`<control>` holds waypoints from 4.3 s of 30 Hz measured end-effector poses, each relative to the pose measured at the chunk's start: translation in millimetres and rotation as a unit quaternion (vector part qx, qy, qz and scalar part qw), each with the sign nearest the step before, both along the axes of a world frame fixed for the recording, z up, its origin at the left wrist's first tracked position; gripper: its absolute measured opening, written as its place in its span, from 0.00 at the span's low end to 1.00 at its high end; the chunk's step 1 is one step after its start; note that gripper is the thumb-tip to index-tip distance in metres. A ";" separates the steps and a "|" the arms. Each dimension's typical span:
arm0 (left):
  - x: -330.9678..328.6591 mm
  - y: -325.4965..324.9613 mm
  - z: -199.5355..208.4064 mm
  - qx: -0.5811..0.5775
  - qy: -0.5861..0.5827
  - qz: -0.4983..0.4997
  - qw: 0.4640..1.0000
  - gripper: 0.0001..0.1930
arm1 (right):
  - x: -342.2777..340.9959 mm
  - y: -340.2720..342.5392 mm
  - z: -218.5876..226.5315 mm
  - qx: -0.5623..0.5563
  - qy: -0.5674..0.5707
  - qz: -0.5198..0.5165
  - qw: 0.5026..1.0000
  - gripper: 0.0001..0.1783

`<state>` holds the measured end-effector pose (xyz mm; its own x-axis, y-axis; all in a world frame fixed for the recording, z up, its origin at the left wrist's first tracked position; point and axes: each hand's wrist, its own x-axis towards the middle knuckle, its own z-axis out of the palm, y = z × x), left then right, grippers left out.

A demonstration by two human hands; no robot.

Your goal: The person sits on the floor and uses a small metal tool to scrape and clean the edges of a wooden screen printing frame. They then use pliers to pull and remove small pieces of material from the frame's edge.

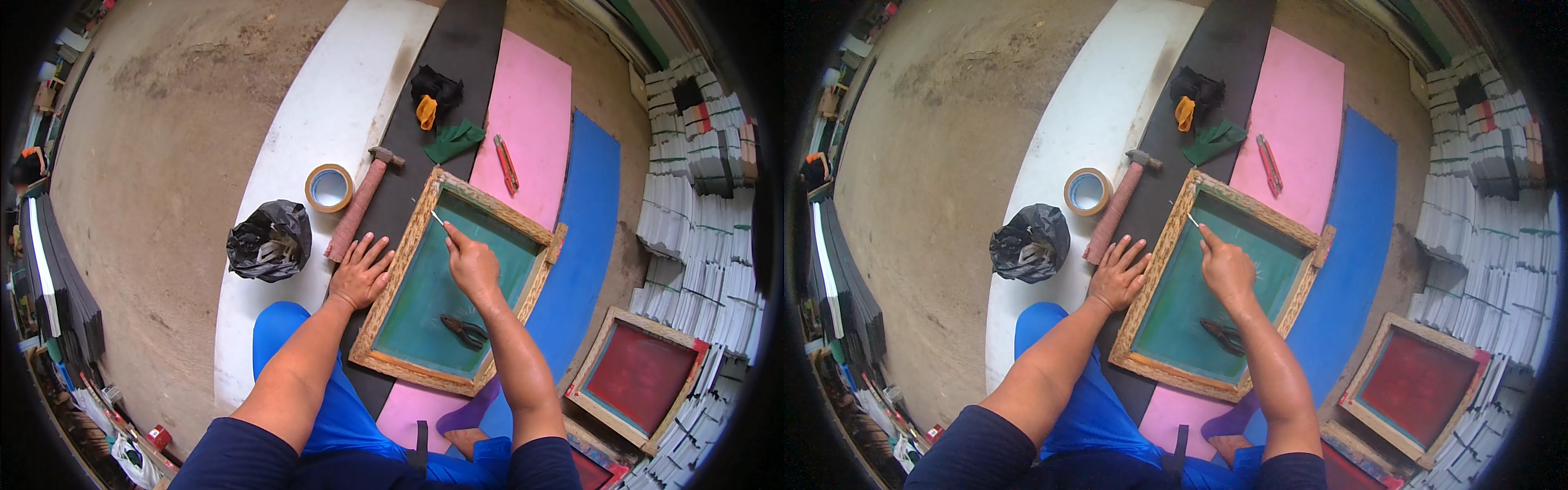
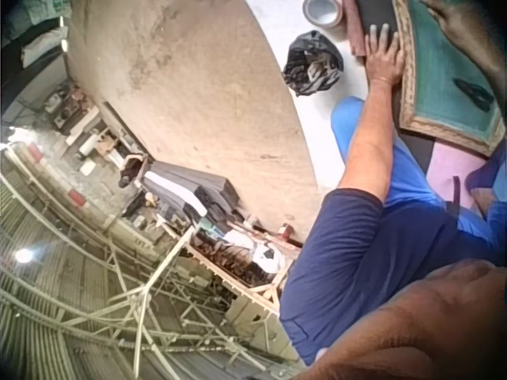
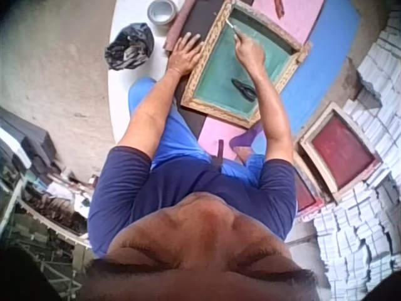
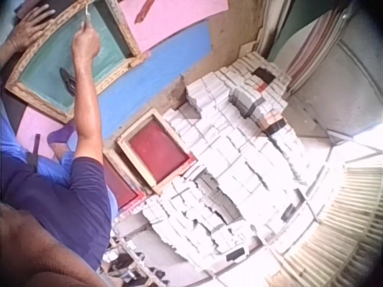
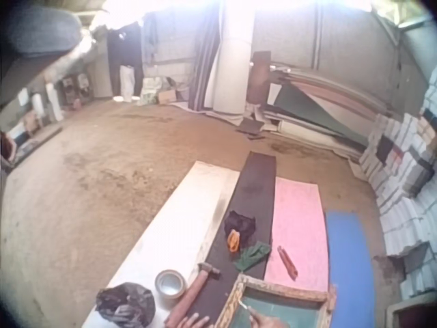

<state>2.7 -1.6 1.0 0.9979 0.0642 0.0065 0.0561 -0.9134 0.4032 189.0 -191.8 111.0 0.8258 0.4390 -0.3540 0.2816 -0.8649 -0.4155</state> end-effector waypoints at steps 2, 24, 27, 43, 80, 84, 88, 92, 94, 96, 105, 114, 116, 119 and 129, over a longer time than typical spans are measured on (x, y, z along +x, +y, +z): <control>1.6 -0.1 0.2 -0.005 -0.003 -0.001 1.000 0.25 | 0.2 -2.0 -2.7 -0.010 -0.021 0.010 1.000 0.18; -0.7 -1.2 2.1 0.003 0.002 -0.003 1.000 0.25 | 3.8 11.7 9.7 -0.092 0.020 0.063 0.994 0.23; 0.7 -0.6 2.5 -0.003 0.004 -0.001 1.000 0.25 | 3.0 9.0 4.4 -0.034 0.058 0.007 0.998 0.21; 3.4 -1.5 4.2 0.010 0.015 -0.008 1.000 0.26 | 16.0 -23.6 -61.1 0.245 0.079 -0.005 0.966 0.20; -0.3 -1.2 0.3 -0.005 0.002 0.004 1.000 0.25 | 3.1 -6.9 -7.5 0.007 -0.053 0.025 0.998 0.18; 0.5 -1.3 1.0 -0.003 0.005 0.002 1.000 0.25 | 5.4 -7.0 -9.8 -0.022 -0.057 0.053 0.997 0.19; -0.1 -1.6 3.7 0.010 0.012 0.001 1.000 0.25 | 4.5 -1.3 -4.9 -0.115 -0.088 0.107 0.984 0.20; -0.2 -3.5 5.6 0.016 0.018 -0.005 1.000 0.25 | 12.4 -14.4 -25.2 -0.004 -0.008 0.081 0.997 0.24; 2.7 -2.8 4.9 0.018 0.014 -0.005 1.000 0.25 | 15.4 -23.3 -39.6 0.048 -0.010 0.077 0.996 0.22; -0.5 -2.2 1.2 0.026 0.014 -0.004 1.000 0.25 | 18.0 -20.8 -40.0 0.034 -0.012 0.082 0.996 0.22; -2.4 0.5 2.6 0.015 0.010 0.000 1.000 0.25 | 11.1 -13.0 -47.4 0.187 0.204 -0.080 0.958 0.23; -1.2 -0.4 2.5 0.010 0.017 0.001 1.000 0.25 | 25.3 -14.9 -32.0 0.169 0.253 -0.130 0.944 0.22; 2.8 -1.1 1.2 0.004 0.006 -0.004 1.000 0.25 | 21.4 -30.2 -52.4 0.179 -0.001 0.001 0.984 0.22; -1.6 -1.1 -0.6 -0.001 0.010 0.001 1.000 0.25 | 17.8 -14.5 -27.8 0.061 -0.049 0.039 0.996 0.20; 0.1 -0.2 0.6 -0.009 0.002 -0.002 1.000 0.25 | 12.9 -4.7 -15.2 -0.004 -0.049 0.033 0.998 0.19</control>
<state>2.8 -1.8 1.5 0.9982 0.0596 0.0020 0.0533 -0.9058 0.4202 201.9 -196.4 95.8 0.8264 0.4906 -0.2764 0.3768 -0.8466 -0.3760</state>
